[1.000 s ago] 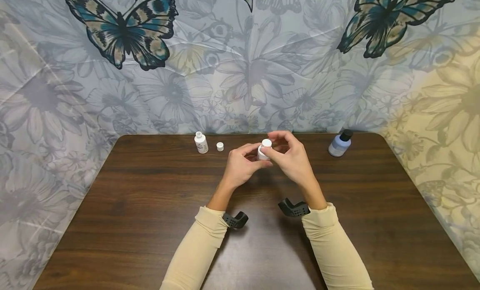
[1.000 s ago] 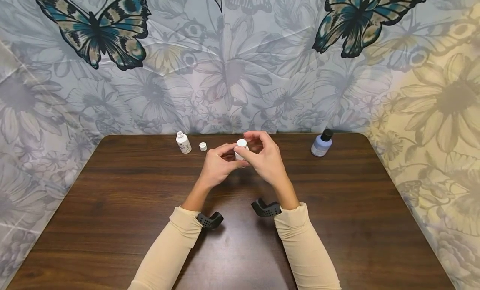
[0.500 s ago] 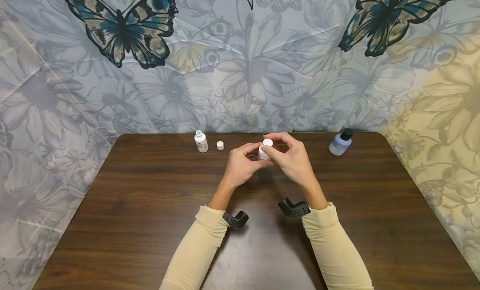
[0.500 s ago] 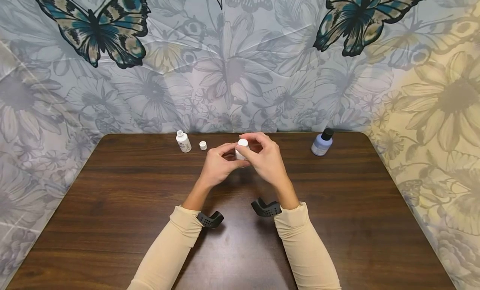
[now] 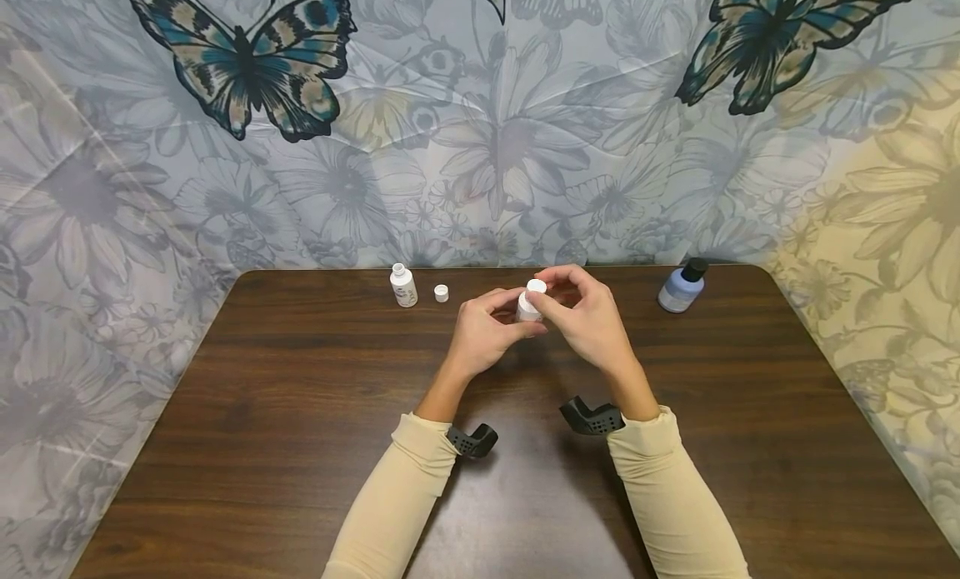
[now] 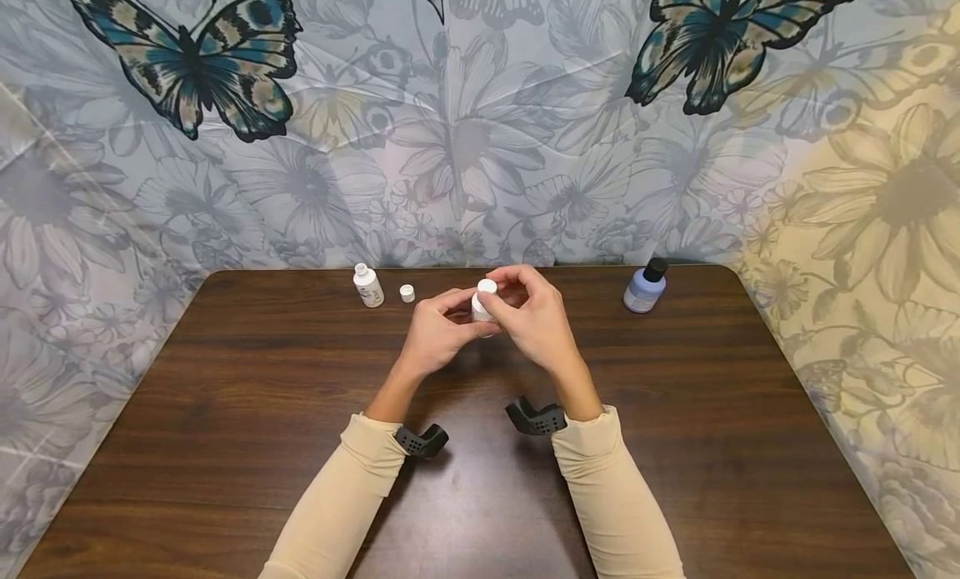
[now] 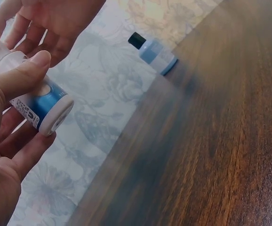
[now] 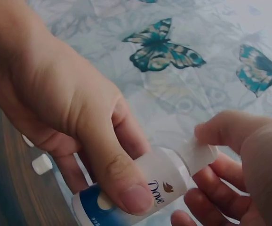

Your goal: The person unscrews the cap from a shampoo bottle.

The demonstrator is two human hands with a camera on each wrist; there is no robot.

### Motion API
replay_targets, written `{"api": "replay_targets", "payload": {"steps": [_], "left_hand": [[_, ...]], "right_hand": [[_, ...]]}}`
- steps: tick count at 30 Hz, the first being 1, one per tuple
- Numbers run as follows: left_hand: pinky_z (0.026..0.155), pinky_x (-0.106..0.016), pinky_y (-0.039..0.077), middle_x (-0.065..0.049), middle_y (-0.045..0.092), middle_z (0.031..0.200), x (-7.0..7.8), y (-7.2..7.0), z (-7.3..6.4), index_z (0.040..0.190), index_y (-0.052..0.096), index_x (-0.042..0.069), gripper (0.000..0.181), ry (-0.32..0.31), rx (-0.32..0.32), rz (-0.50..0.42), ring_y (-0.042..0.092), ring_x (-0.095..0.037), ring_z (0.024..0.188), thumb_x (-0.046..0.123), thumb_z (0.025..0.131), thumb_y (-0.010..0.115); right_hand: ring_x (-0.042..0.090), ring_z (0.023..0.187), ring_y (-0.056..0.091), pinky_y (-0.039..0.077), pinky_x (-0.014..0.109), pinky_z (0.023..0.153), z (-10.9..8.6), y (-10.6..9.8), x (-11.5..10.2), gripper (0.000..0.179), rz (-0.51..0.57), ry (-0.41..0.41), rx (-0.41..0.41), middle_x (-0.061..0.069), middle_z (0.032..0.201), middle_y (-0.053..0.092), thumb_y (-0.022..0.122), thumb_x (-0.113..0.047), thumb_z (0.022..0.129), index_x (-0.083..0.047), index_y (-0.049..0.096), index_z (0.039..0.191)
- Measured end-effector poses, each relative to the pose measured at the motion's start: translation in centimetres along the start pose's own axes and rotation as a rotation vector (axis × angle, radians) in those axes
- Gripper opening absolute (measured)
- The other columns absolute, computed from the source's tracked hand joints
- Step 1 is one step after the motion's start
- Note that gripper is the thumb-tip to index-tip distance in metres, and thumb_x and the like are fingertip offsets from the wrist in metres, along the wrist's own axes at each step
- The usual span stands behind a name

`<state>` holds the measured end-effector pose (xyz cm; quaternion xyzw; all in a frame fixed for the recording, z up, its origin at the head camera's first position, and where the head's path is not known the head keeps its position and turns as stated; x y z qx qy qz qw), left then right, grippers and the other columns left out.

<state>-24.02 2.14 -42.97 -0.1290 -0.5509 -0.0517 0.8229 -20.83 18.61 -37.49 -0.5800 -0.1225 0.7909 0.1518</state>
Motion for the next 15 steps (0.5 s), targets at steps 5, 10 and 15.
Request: {"api": "replay_targets", "payload": {"steps": [5,10,15], "left_hand": [[0.085,-0.026,0.063,-0.014,0.075,0.104,-0.06,0.03,0.03,0.119,0.075,0.004,0.050,-0.007,-0.004,0.001,0.076,-0.023,0.098,0.011,0.073,0.093],[0.086,-0.028,0.063,-0.014,0.075,0.105,-0.04,0.04,0.01,0.120,0.075,0.003,0.050,-0.013,-0.008,0.001,0.075,-0.021,0.098,0.010,0.074,0.092],[0.087,-0.031,0.063,-0.014,0.074,0.103,-0.05,0.05,-0.03,0.119,0.076,0.005,0.049,-0.003,-0.002,0.000,0.075,-0.022,0.097,0.012,0.073,0.092]], "right_hand": [[0.009,0.091,0.062,0.051,0.019,0.078,0.02,0.02,0.06,0.024,-0.014,-0.046,-0.045,0.010,0.113,0.068,0.070,-0.017,0.097,-0.008,0.069,0.120],[0.010,0.093,0.061,0.050,0.019,0.079,0.02,-0.07,0.14,0.027,-0.006,-0.053,-0.049,0.009,0.115,0.066,0.070,-0.016,0.097,-0.010,0.068,0.123],[0.016,0.092,0.061,0.051,0.018,0.076,0.04,-0.19,0.07,0.037,0.011,-0.020,-0.036,0.011,0.113,0.064,0.075,-0.019,0.094,-0.008,0.063,0.126]]}}
Point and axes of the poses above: each hand's wrist, its own z-axis towards the middle knuckle, its own y-axis out of the palm, x = y × z, the point moved 2 cm from there along z, towards the middle knuckle
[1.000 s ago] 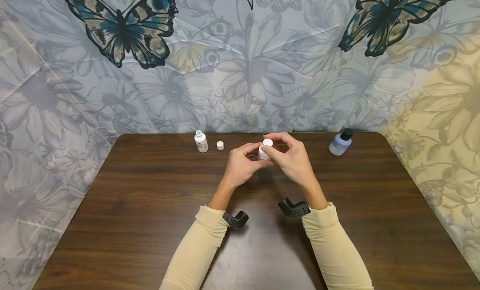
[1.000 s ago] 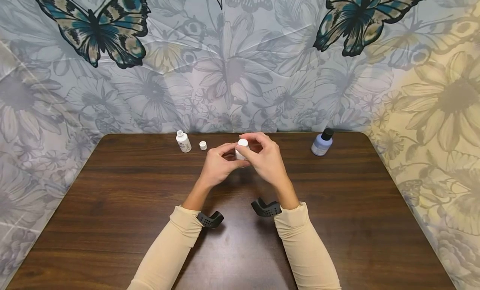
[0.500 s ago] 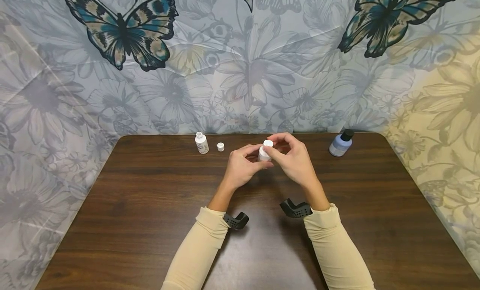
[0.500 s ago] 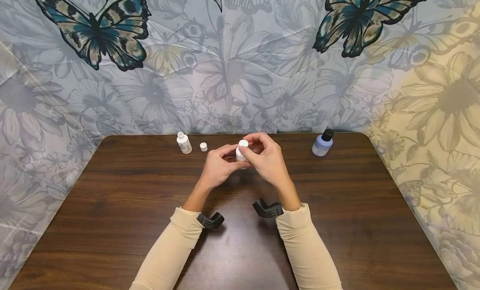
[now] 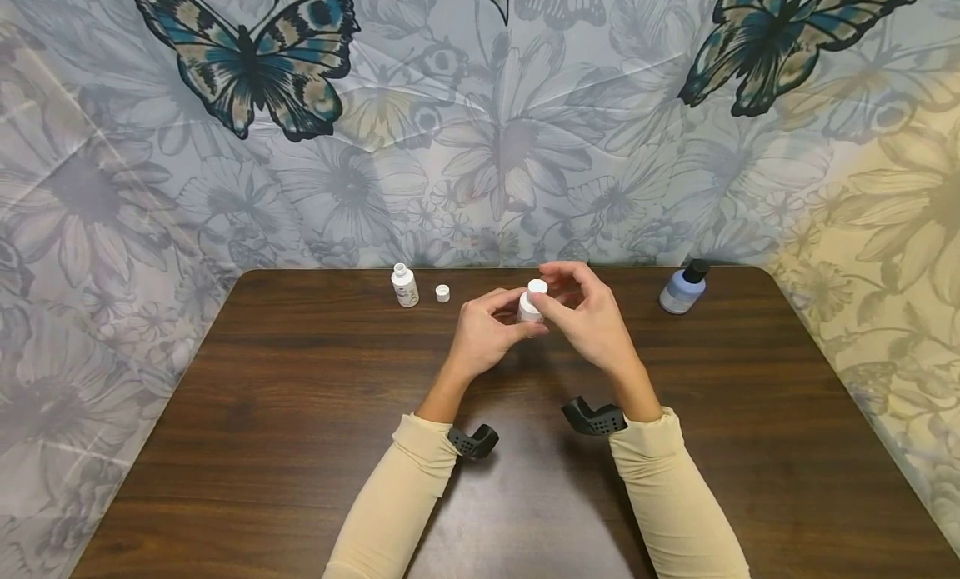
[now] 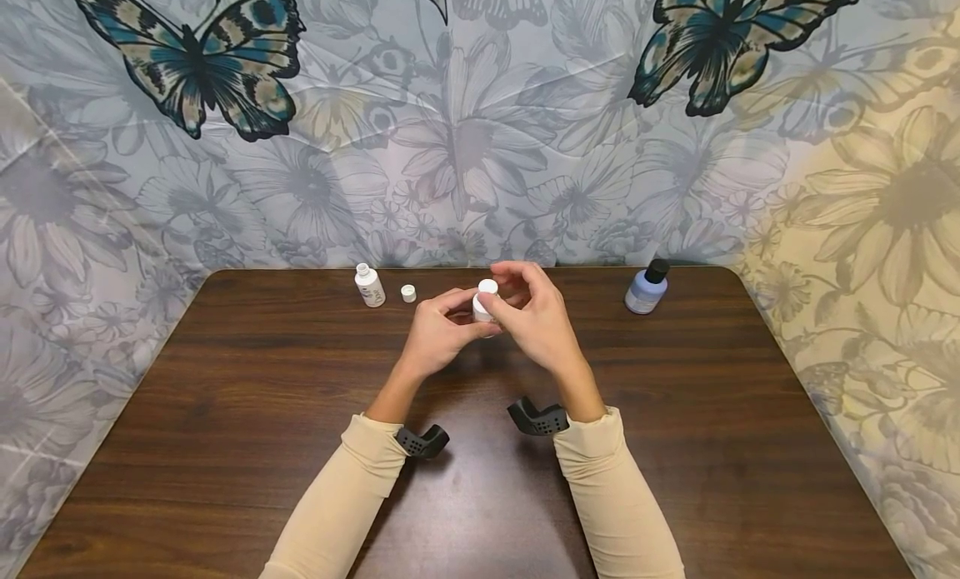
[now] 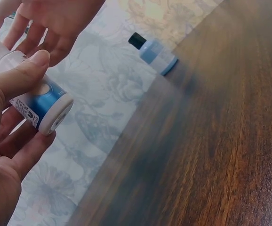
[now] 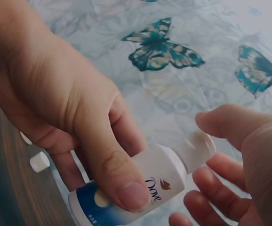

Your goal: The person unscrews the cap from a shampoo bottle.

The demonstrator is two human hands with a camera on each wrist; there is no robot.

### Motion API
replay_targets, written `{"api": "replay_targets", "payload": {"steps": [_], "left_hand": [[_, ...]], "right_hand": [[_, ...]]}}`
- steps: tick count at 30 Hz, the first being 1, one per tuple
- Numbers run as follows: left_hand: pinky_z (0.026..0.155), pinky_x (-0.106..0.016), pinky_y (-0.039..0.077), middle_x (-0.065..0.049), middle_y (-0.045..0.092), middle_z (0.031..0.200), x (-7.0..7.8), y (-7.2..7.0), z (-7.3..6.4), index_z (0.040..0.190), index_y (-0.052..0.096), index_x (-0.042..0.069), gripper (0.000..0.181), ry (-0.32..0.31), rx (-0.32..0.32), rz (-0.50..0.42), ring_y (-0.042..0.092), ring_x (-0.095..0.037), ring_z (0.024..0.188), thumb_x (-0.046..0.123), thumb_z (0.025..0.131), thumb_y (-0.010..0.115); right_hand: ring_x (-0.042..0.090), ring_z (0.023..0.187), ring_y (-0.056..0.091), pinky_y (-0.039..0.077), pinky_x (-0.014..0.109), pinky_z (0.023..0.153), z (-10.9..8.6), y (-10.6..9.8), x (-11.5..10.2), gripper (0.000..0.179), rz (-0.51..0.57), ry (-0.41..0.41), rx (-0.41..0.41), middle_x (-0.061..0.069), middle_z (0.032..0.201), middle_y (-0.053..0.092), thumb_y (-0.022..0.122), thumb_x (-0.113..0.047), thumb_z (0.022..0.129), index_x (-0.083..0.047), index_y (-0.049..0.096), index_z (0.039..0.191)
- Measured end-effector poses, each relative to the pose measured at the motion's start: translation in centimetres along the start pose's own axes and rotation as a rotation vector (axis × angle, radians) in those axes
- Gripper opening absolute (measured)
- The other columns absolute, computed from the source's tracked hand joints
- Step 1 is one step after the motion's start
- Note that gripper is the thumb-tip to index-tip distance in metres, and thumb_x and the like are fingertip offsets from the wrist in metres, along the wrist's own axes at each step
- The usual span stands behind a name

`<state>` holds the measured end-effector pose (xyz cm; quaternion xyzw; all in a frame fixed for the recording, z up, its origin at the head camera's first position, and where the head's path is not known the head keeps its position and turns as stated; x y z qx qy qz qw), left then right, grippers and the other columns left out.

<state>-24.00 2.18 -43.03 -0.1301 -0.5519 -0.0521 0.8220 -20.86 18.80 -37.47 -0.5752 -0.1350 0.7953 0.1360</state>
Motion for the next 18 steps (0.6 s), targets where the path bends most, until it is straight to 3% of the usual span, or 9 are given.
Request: {"api": "replay_targets", "payload": {"steps": [5,11,18], "left_hand": [[0.087,-0.031,0.063,-0.013,0.074,0.099,0.03,0.04,-0.04,0.116,0.077,0.008,0.046,0.009,0.005,0.002,0.075,-0.023,0.096,0.013,0.073,0.093],[0.086,-0.026,0.063,-0.012,0.074,0.100,0.08,0.12,0.03,0.117,0.077,0.009,0.047,-0.006,-0.008,-0.003,0.074,-0.020,0.096,0.013,0.073,0.092],[0.086,-0.024,0.062,-0.013,0.074,0.103,-0.03,0.06,0.02,0.121,0.075,0.005,0.050,-0.026,-0.018,0.004,0.074,-0.018,0.097,0.011,0.074,0.092]], "right_hand": [[0.016,0.079,0.062,0.053,0.019,0.067,-0.03,0.03,-0.21,0.040,-0.025,0.066,0.028,0.012,0.104,0.063,0.080,-0.027,0.090,-0.005,0.061,0.116],[0.014,0.075,0.060,0.050,0.018,0.065,0.03,0.03,-0.47,0.032,-0.047,0.048,0.053,0.006,0.094,0.065,0.079,-0.028,0.091,-0.006,0.065,0.111],[0.011,0.086,0.062,0.051,0.018,0.072,-0.06,0.19,-0.22,0.024,-0.007,-0.009,-0.016,0.011,0.111,0.070,0.068,-0.015,0.098,-0.009,0.069,0.121]]}}
Point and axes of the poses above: each hand's wrist, its own z-axis towards the middle knuckle, its own y-axis out of the palm, x = y × z, the point moved 2 cm from there along z, towards the middle knuckle
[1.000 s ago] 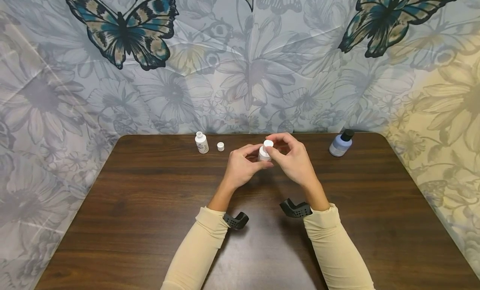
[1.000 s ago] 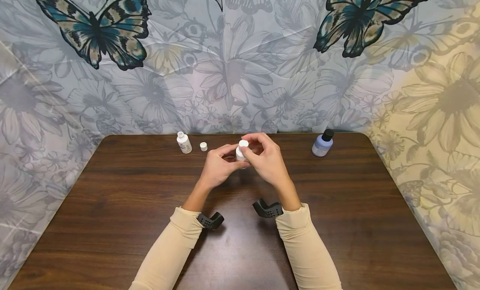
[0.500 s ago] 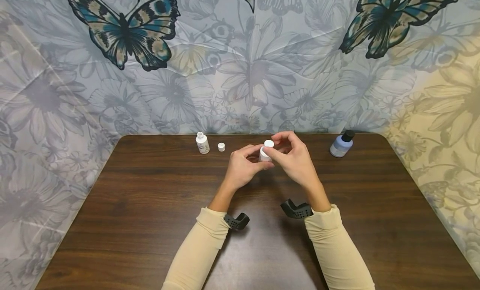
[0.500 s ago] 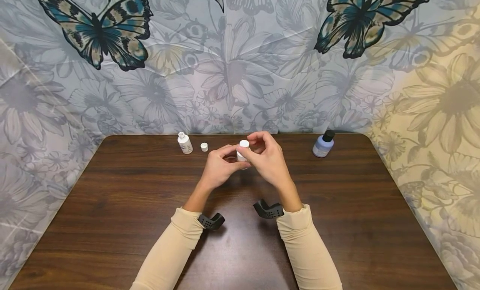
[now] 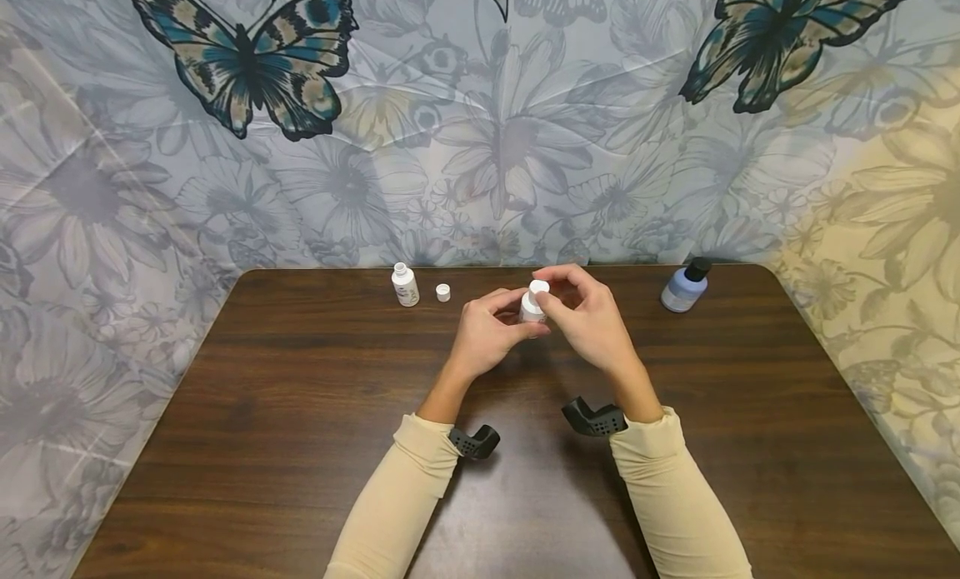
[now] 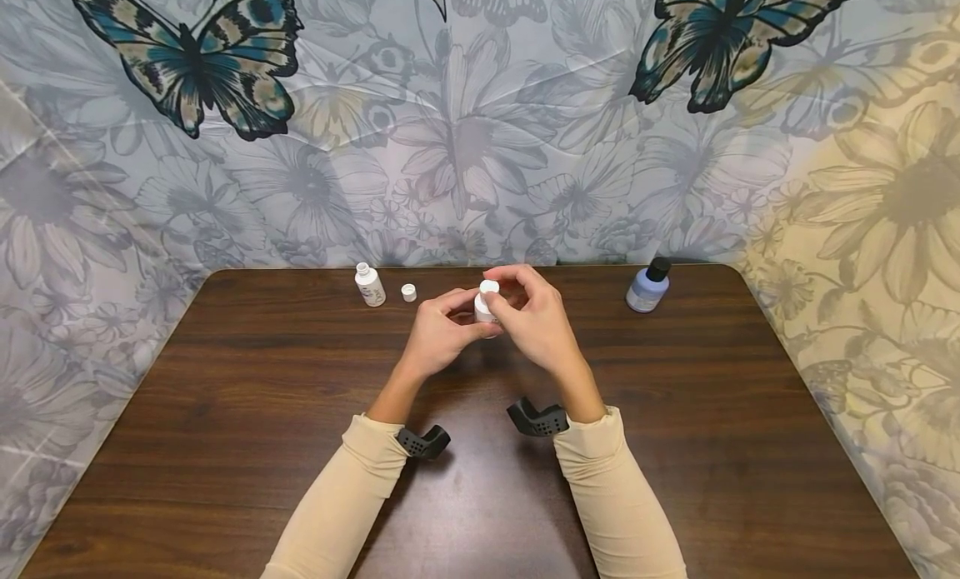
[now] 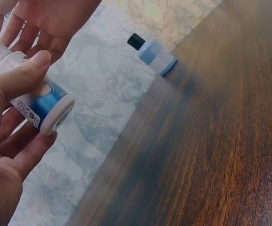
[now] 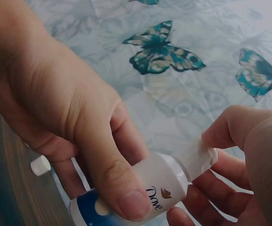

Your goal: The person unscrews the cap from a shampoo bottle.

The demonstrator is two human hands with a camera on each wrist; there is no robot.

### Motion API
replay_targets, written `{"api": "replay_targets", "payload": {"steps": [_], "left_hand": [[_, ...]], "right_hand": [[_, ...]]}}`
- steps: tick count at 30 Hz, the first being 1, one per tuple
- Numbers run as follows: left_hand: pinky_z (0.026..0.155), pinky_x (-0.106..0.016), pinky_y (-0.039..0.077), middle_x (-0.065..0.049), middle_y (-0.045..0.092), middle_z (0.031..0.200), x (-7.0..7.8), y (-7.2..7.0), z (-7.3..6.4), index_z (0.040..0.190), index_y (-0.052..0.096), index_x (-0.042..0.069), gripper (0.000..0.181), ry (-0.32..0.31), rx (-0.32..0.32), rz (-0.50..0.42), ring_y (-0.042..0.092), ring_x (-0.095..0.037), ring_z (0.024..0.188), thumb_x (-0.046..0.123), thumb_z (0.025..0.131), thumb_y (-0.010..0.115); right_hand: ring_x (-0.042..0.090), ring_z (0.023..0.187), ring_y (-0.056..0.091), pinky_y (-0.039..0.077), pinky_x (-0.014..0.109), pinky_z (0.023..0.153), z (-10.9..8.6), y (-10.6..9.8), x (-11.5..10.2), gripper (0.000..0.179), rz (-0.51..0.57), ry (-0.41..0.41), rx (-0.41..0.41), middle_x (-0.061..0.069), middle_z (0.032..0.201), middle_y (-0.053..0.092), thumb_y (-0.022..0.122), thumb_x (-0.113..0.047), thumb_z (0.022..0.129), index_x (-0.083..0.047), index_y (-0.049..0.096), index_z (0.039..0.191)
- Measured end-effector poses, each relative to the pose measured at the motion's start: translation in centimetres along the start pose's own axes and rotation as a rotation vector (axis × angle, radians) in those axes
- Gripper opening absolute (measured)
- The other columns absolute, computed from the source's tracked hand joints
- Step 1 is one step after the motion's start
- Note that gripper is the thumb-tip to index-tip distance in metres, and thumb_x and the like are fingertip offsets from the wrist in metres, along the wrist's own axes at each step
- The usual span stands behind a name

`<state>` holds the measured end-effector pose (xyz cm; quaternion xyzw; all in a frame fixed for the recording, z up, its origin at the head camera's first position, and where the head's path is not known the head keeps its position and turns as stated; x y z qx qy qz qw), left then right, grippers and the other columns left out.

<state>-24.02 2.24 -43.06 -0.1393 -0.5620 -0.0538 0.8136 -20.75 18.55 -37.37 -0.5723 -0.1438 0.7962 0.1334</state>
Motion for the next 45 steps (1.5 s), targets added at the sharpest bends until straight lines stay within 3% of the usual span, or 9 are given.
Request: {"api": "replay_targets", "payload": {"steps": [4,11,18,27,34,40,45], "left_hand": [[0.087,-0.026,0.062,-0.012,0.074,0.104,0.00,-0.02,-0.07,0.120,0.075,0.005,0.050,0.003,0.006,-0.005,0.074,-0.019,0.098,0.011,0.073,0.092],[0.088,-0.036,0.063,-0.013,0.074,0.103,-0.11,-0.08,-0.12,0.119,0.076,0.007,0.049,0.030,0.014,-0.015,0.074,-0.022,0.098,0.012,0.072,0.093],[0.086,-0.025,0.062,-0.011,0.075,0.103,0.01,-0.03,-0.11,0.118,0.076,0.006,0.048,0.066,0.011,0.045,0.074,-0.019,0.096,0.013,0.074,0.092],[0.085,-0.025,0.063,-0.012,0.075,0.103,0.03,-0.05,-0.01,0.119,0.075,0.004,0.051,0.069,0.018,0.057,0.075,-0.023,0.096,0.012,0.072,0.093],[0.085,-0.032,0.064,-0.012,0.075,0.100,0.00,-0.09,0.05,0.117,0.076,0.007,0.048,0.087,0.031,0.038,0.076,-0.026,0.095,0.014,0.072,0.093],[0.082,-0.026,0.063,-0.009,0.075,0.100,0.40,-0.07,-0.03,0.116,0.077,0.009,0.047,0.102,0.024,0.079,0.076,-0.023,0.092,0.016,0.073,0.093],[0.081,-0.022,0.062,-0.008,0.075,0.099,0.54,-0.14,-0.18,0.116,0.077,0.010,0.046,0.095,0.020,0.105,0.075,-0.017,0.091,0.018,0.073,0.093]], "right_hand": [[0.012,0.091,0.063,0.052,0.019,0.075,-0.04,-0.05,0.07,0.028,-0.003,-0.003,-0.004,0.011,0.116,0.070,0.068,-0.017,0.098,-0.010,0.068,0.126],[0.014,0.082,0.064,0.054,0.020,0.068,-0.16,-0.10,-0.16,0.035,0.020,0.050,0.041,0.007,0.106,0.067,0.078,-0.023,0.092,-0.009,0.066,0.121],[0.015,0.078,0.065,0.054,0.020,0.065,-0.17,0.08,-0.13,0.033,-0.006,0.049,0.058,0.005,0.098,0.067,0.081,-0.025,0.089,-0.008,0.067,0.113],[0.010,0.084,0.067,0.056,0.019,0.070,-0.03,0.09,0.12,0.029,0.023,-0.011,0.023,0.013,0.110,0.071,0.075,-0.016,0.093,-0.007,0.070,0.120],[0.015,0.079,0.065,0.055,0.019,0.065,0.02,-0.08,0.11,0.040,0.034,0.046,0.020,0.008,0.105,0.068,0.080,-0.020,0.090,-0.008,0.066,0.125],[0.019,0.079,0.067,0.055,0.020,0.065,-0.02,-0.09,0.12,0.040,0.022,0.094,0.036,0.003,0.096,0.065,0.082,-0.025,0.089,-0.005,0.064,0.118],[0.016,0.080,0.068,0.056,0.021,0.066,-0.14,-0.03,0.09,0.033,0.002,0.076,0.029,0.008,0.099,0.070,0.078,-0.026,0.092,-0.008,0.068,0.117]]}}
Point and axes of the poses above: each hand's wrist, its own z-axis towards the middle knuckle, its own y-axis out of the palm, x = y × z, the point moved 2 cm from there along z, towards the middle knuckle
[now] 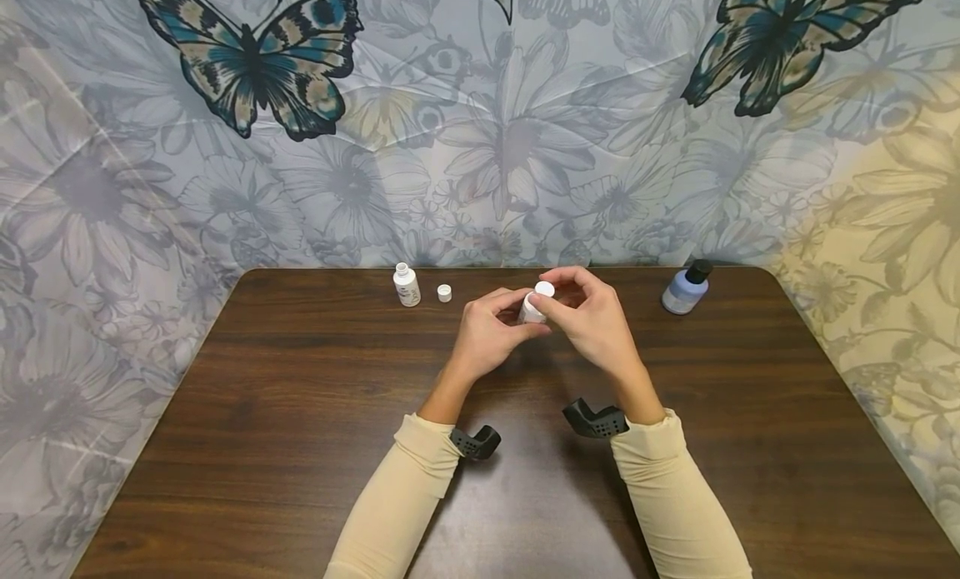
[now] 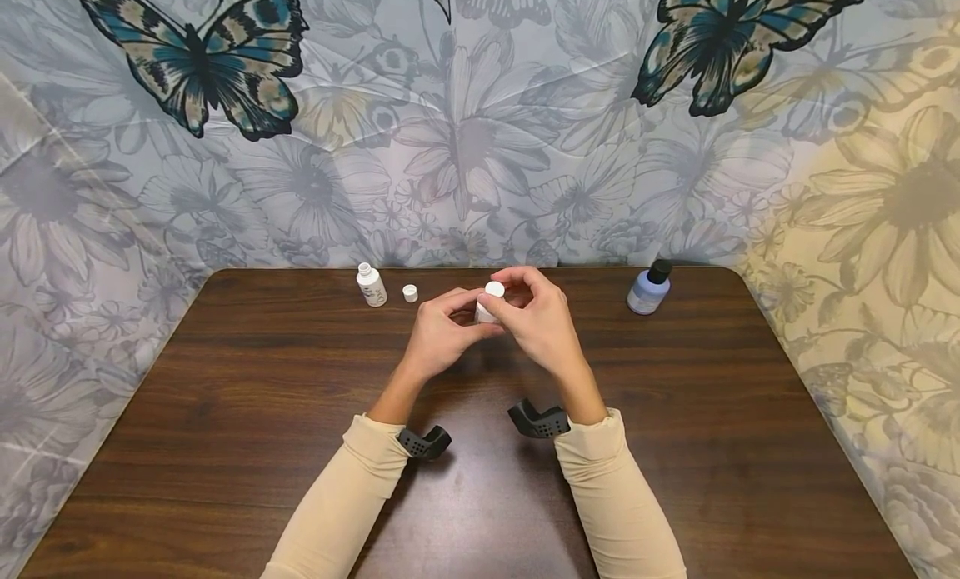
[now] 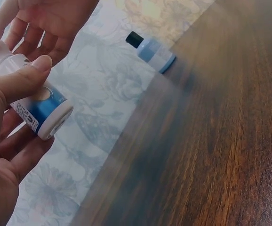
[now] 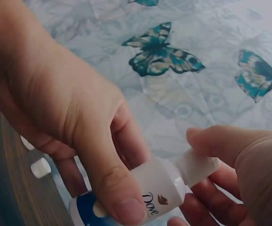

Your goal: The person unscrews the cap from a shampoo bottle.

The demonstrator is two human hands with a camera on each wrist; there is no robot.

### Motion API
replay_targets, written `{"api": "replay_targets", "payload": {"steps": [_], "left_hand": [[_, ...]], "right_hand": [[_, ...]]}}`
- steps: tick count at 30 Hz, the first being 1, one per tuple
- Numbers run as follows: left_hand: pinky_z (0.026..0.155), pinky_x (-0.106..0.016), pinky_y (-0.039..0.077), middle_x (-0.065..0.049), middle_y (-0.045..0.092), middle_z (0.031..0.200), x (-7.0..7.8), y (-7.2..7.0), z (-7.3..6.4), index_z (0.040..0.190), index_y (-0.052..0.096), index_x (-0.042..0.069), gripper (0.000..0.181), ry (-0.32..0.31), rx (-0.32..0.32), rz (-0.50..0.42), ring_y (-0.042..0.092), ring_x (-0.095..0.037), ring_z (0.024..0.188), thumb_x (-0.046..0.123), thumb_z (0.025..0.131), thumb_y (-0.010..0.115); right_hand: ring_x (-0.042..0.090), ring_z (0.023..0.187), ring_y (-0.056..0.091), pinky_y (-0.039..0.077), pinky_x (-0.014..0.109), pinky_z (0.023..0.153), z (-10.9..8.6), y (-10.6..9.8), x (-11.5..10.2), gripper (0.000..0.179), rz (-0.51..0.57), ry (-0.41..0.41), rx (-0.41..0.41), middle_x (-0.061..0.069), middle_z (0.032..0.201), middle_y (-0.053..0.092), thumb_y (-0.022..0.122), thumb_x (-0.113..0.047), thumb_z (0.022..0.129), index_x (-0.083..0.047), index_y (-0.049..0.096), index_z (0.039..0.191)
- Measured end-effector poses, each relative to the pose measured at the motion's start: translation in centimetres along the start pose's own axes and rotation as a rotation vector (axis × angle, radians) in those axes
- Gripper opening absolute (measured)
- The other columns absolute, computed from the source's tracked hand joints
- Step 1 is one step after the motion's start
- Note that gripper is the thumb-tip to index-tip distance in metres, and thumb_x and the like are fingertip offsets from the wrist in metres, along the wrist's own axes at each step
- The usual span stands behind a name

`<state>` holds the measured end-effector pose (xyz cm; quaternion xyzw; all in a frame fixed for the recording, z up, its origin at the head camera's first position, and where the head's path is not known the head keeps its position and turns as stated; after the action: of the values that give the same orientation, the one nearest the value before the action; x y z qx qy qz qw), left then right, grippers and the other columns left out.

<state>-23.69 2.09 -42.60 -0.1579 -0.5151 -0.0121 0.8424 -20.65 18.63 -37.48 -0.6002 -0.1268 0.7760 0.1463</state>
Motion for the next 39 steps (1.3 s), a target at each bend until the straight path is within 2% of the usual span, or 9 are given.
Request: {"api": "replay_targets", "payload": {"steps": [5,11,17,23,30,35,39], "left_hand": [[0.082,-0.024,0.063,-0.009,0.075,0.101,-0.03,-0.01,-0.04,0.117,0.076,0.009,0.046,-0.013,-0.005,-0.011,0.076,-0.020,0.094,0.016,0.074,0.092],[0.083,-0.032,0.064,-0.010,0.075,0.101,-0.19,0.24,-0.33,0.116,0.077,0.009,0.046,-0.010,0.004,-0.035,0.076,-0.025,0.094,0.016,0.074,0.092],[0.084,-0.025,0.063,-0.009,0.076,0.102,-0.23,0.48,-0.40,0.116,0.077,0.009,0.045,0.000,-0.004,-0.029,0.076,-0.024,0.096,0.017,0.074,0.092],[0.084,-0.022,0.062,-0.007,0.076,0.102,-0.32,0.46,-0.26,0.117,0.077,0.009,0.045,-0.005,-0.009,-0.022,0.074,-0.014,0.095,0.017,0.075,0.092],[0.084,-0.025,0.063,-0.009,0.076,0.104,-0.51,0.60,-0.37,0.119,0.076,0.008,0.049,-0.002,-0.001,-0.032,0.075,-0.021,0.097,0.017,0.074,0.093],[0.084,-0.032,0.064,-0.010,0.076,0.102,-0.42,0.55,-0.36,0.117,0.077,0.010,0.048,0.007,0.019,-0.027,0.076,-0.023,0.095,0.017,0.072,0.093],[0.084,-0.029,0.064,-0.009,0.076,0.100,-0.25,0.47,-0.34,0.114,0.078,0.011,0.045,0.012,0.029,-0.023,0.076,-0.024,0.094,0.017,0.072,0.093]], "right_hand": [[0.015,0.079,0.065,0.054,0.020,0.066,-0.02,-0.07,-0.23,0.031,-0.011,-0.035,-0.016,0.013,0.102,0.072,0.075,-0.023,0.094,-0.011,0.069,0.121],[0.017,0.082,0.065,0.055,0.020,0.068,-0.30,-0.14,-0.18,0.039,0.010,-0.003,-0.024,0.011,0.106,0.067,0.078,-0.024,0.092,-0.008,0.064,0.125],[0.014,0.077,0.065,0.054,0.021,0.065,-0.44,-0.18,-0.10,0.039,-0.009,0.016,0.005,0.008,0.096,0.064,0.081,-0.027,0.090,-0.005,0.062,0.116],[0.010,0.079,0.064,0.054,0.020,0.066,-0.31,-0.13,-0.23,0.029,-0.025,-0.041,0.006,0.011,0.100,0.069,0.078,-0.023,0.092,-0.008,0.068,0.115],[0.010,0.084,0.062,0.053,0.017,0.071,-0.36,0.03,-0.08,0.024,-0.015,-0.089,-0.009,0.012,0.110,0.067,0.073,-0.014,0.094,-0.007,0.070,0.117],[0.010,0.090,0.063,0.054,0.016,0.075,-0.18,0.13,-0.20,0.038,0.025,-0.056,0.015,0.013,0.113,0.066,0.076,-0.016,0.092,-0.005,0.064,0.127],[0.010,0.089,0.064,0.055,0.015,0.075,-0.06,0.21,-0.15,0.049,0.054,0.002,0.036,0.011,0.112,0.063,0.080,-0.021,0.090,-0.003,0.058,0.130]]}}
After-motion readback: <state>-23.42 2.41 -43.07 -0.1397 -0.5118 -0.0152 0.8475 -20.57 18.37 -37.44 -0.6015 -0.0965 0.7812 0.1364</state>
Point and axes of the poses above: each hand's wrist, its own z-axis towards the middle knuckle, its own y-axis out of the palm, x = y × z, the point moved 2 cm from there along z, towards the middle knuckle
